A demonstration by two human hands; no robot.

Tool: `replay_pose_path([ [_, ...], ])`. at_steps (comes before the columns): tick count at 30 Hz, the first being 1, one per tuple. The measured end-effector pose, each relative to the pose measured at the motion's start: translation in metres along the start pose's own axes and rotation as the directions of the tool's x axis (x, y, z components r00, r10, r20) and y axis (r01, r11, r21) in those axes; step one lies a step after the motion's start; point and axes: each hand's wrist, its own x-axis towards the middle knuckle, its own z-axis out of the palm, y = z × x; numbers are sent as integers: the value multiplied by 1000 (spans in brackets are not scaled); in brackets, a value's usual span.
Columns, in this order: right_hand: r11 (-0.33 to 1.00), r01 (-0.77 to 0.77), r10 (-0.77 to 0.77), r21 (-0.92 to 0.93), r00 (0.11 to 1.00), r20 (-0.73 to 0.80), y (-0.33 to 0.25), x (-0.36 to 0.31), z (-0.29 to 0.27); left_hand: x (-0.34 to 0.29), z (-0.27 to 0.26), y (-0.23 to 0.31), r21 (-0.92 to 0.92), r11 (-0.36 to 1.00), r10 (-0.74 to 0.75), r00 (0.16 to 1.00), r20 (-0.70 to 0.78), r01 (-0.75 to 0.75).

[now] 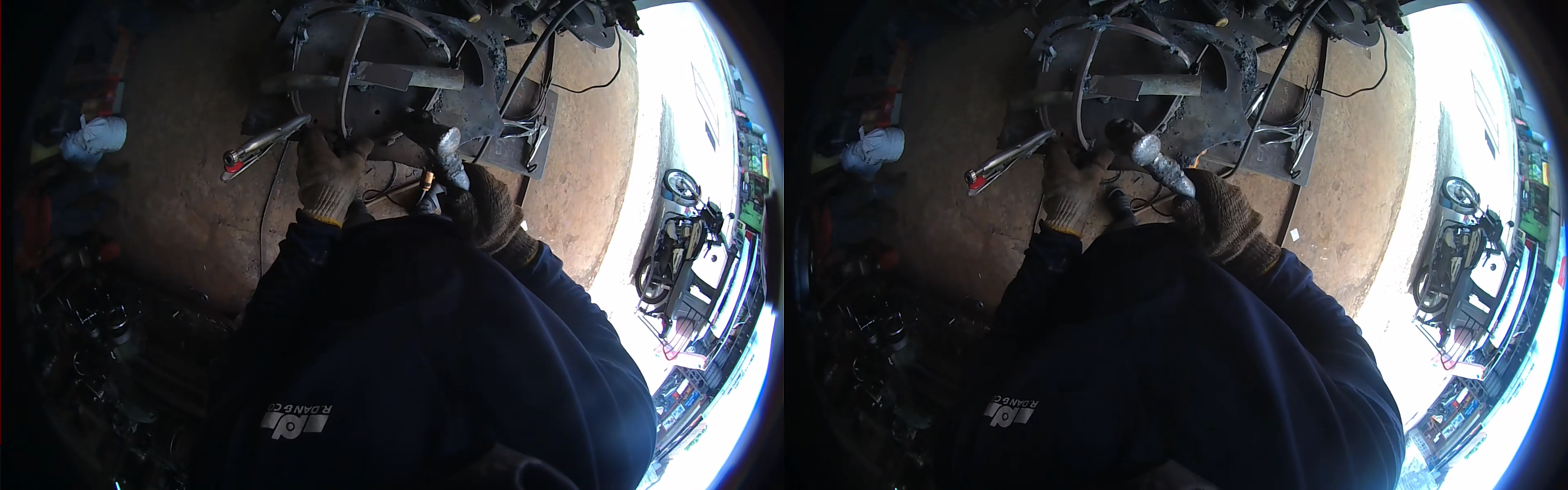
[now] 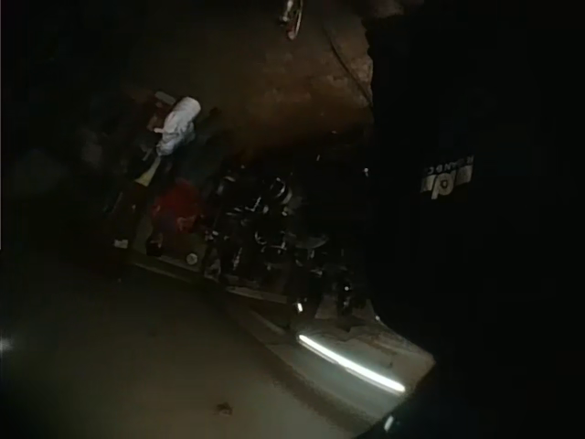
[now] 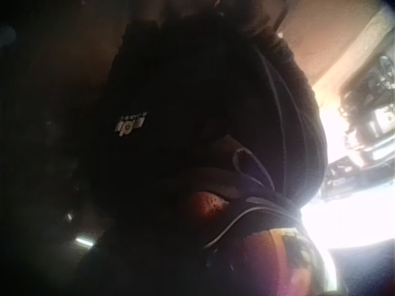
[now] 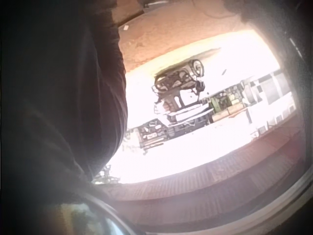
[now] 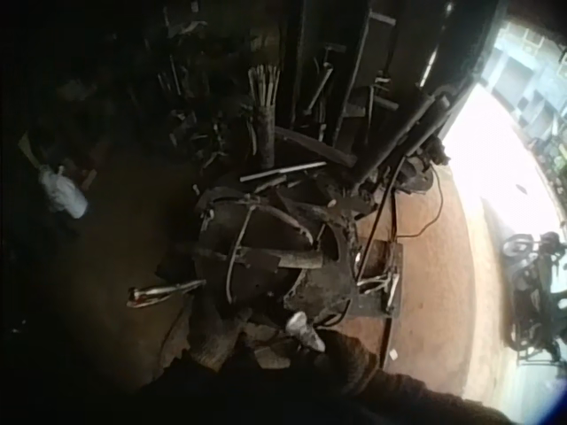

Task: The person positions a circular metal frame assembly on a workbench, clamps locking pliers onto the metal parts, strikes the assembly with a hammer, and manipulates the metal pieces by hand and with the pliers.

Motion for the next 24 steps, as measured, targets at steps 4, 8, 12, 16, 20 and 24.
replay_pose_path([
  [4, 897, -368, 402, -244, 909, 109, 10, 15, 5, 9, 12, -23, -79, 992, 101, 995, -12, -102],
  [8, 923, -340, 357, -181, 931, 69, 7, 12, 6, -3, -3, -1, -14, 998, 57, 998, -6, -57],
  [12, 986, -166, 167, 6, 986, -15, 3, 4, 6, 1, -1, -7, -31, 999, 30, 999, 9, -30],
  [16, 897, -366, 389, -249, 920, 48, 14, 19, 12, 4, 3, -12, -38, 997, 69, 998, 0, -69],
  [20, 870, -411, 445, -271, 892, 77, 11, 21, 8, 4, -2, -14, -53, 996, 73, 995, 65, -69],
  [24, 958, -235, 245, -165, 969, 42, 44, 11, 18, -2, -1, -29, -298, 945, 157, 987, 40, -138],
])
